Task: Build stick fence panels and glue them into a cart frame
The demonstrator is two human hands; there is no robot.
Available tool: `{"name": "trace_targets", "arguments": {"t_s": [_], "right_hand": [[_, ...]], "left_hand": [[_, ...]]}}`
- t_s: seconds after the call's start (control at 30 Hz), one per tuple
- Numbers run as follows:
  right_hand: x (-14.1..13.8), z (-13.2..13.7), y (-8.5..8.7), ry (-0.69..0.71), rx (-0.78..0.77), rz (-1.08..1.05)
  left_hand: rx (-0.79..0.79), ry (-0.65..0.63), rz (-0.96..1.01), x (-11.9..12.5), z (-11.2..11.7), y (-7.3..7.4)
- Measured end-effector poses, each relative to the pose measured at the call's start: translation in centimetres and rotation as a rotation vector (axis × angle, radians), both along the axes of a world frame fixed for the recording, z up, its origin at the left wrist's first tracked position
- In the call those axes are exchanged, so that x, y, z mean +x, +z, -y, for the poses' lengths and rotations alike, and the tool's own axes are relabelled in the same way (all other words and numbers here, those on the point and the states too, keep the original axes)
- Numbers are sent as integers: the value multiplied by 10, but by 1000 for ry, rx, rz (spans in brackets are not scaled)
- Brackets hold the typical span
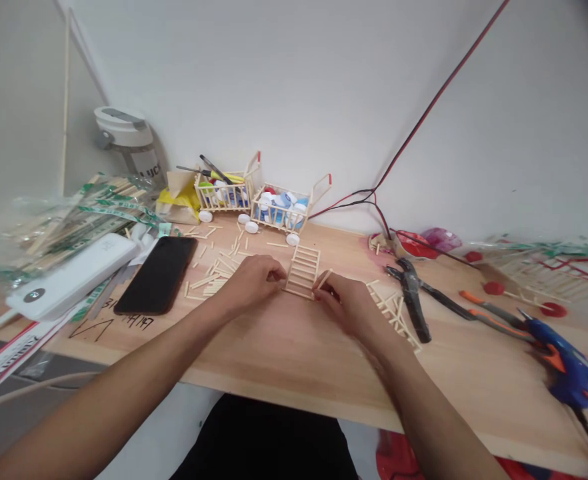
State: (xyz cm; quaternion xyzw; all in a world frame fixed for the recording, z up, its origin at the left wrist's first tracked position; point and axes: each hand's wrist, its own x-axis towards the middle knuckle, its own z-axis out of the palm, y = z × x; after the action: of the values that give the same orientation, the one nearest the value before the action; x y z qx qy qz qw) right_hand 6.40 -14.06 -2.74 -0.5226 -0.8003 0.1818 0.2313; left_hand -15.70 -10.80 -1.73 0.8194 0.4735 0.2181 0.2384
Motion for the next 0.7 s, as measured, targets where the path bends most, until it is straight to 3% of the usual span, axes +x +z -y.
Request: {"name": "trace_targets", "arguments": {"t_s": [0.7], "right_hand": [[3, 2, 8, 13, 91, 5]], "left_hand": [[28, -22, 5, 1, 1, -4]]}}
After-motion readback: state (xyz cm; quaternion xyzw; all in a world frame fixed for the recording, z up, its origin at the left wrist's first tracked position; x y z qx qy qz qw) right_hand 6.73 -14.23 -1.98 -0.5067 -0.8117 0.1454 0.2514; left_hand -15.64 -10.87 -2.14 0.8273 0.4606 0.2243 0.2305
